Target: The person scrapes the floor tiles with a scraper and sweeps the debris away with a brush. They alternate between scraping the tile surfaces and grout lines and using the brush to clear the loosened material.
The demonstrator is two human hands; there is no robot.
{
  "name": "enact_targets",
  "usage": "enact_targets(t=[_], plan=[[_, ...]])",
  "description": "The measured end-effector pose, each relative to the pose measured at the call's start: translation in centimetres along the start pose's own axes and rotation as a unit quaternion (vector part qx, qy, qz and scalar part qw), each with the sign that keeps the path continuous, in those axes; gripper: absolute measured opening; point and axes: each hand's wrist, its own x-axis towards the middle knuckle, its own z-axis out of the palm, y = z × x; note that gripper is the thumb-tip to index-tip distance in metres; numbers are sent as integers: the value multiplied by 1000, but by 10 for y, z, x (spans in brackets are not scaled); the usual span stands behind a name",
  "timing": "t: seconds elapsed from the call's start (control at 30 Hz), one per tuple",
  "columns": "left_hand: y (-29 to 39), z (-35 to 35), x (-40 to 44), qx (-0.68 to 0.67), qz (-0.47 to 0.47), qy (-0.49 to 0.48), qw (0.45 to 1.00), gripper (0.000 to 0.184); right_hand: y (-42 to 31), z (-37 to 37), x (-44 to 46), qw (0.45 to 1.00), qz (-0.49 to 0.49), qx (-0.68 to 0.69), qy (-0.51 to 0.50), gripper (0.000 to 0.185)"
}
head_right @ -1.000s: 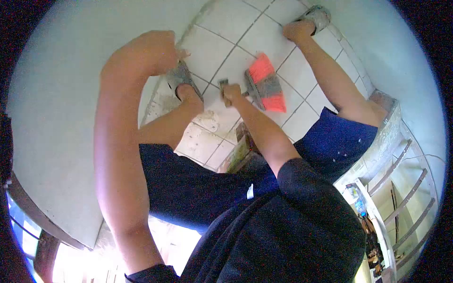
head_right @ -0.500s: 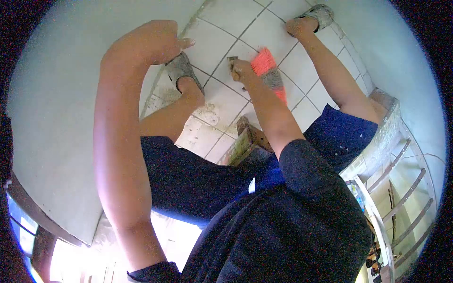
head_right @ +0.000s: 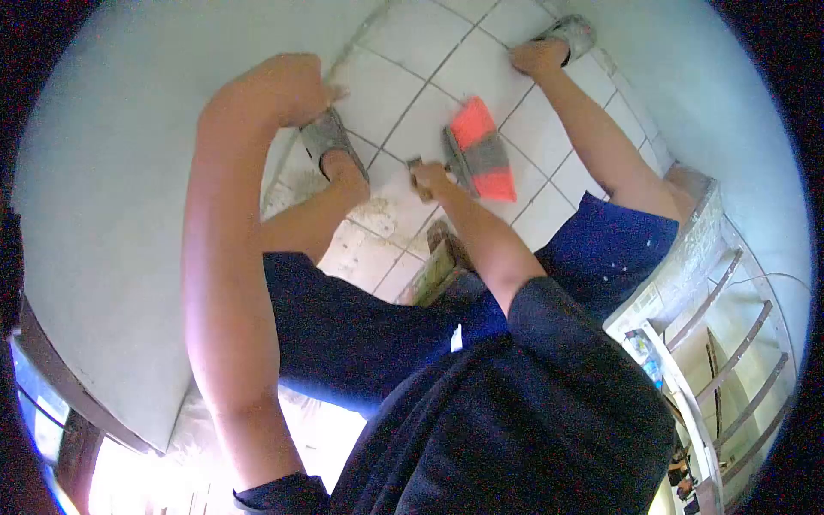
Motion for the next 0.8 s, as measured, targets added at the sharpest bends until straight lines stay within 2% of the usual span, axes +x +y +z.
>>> enact_targets(t=[0.03,0.1,0.13,0.2,0.27,0.3,0.37,0.4,0.43,0.47,0.5,0.53,0.57,0.6,0.63,0.7,0.73,0.77,0.8], plan=[[-4,-3,3,0,-1,8,1000,55,-18,6,-38,1000,-8,-2,1,29],[-6,-3,2,5,-17,0,1000,55,-14,14,-67,987,-12,156,27,31],[-8,-3,5,4,-16,-5,1000,55,-19,14,-62,996,-76,-20,29,29],[-9,-1,7,2,-21,1,1000,55,-26,14,14,983,-64,-171,31,28],[-5,3,5,-2,-25,9,1000,55,-94,39,-40,995,-70,55,-49,16],[-4,3,2,-3,-24,19,1000,55,-98,51,-54,995,-67,56,-51,16],[-7,2,-1,3,-31,6,1000,55,-115,68,-71,977,-105,175,-64,20],[-9,3,-2,5,-35,-13,999,55,-109,66,-59,987,-110,100,-60,21],[-12,4,-3,4,-37,-10,999,55,-105,62,-46,987,-112,98,-62,21],[-19,7,-1,8,-30,14,999,55,-102,59,-21,970,-227,-67,-51,20],[-23,9,-3,12,-22,34,999,56,-106,59,-18,915,-330,-229,-37,19],[-25,11,-4,10,-22,29,999,56,-113,62,-13,916,-325,-229,-39,19],[-28,11,-9,10,-1,40,999,55,-140,71,-32,975,-186,-119,-7,17],[-28,12,-14,9,22,50,998,55,-151,74,-38,999,-38,-4,29,16],[-27,12,-20,10,24,50,998,55,-126,76,-4,996,-68,49,24,15],[-29,4,-23,-25,-40,-19,999,55,-74,79,68,980,-126,157,4,13],[-34,4,-22,-21,-39,-14,999,55,-92,81,9,981,-101,167,0,17],[-41,7,-22,-17,-62,-30,997,55,-87,74,27,981,-99,170,1,17],[-46,10,-21,-13,-86,-46,995,56,-79,60,67,945,-296,-139,-12,17]])
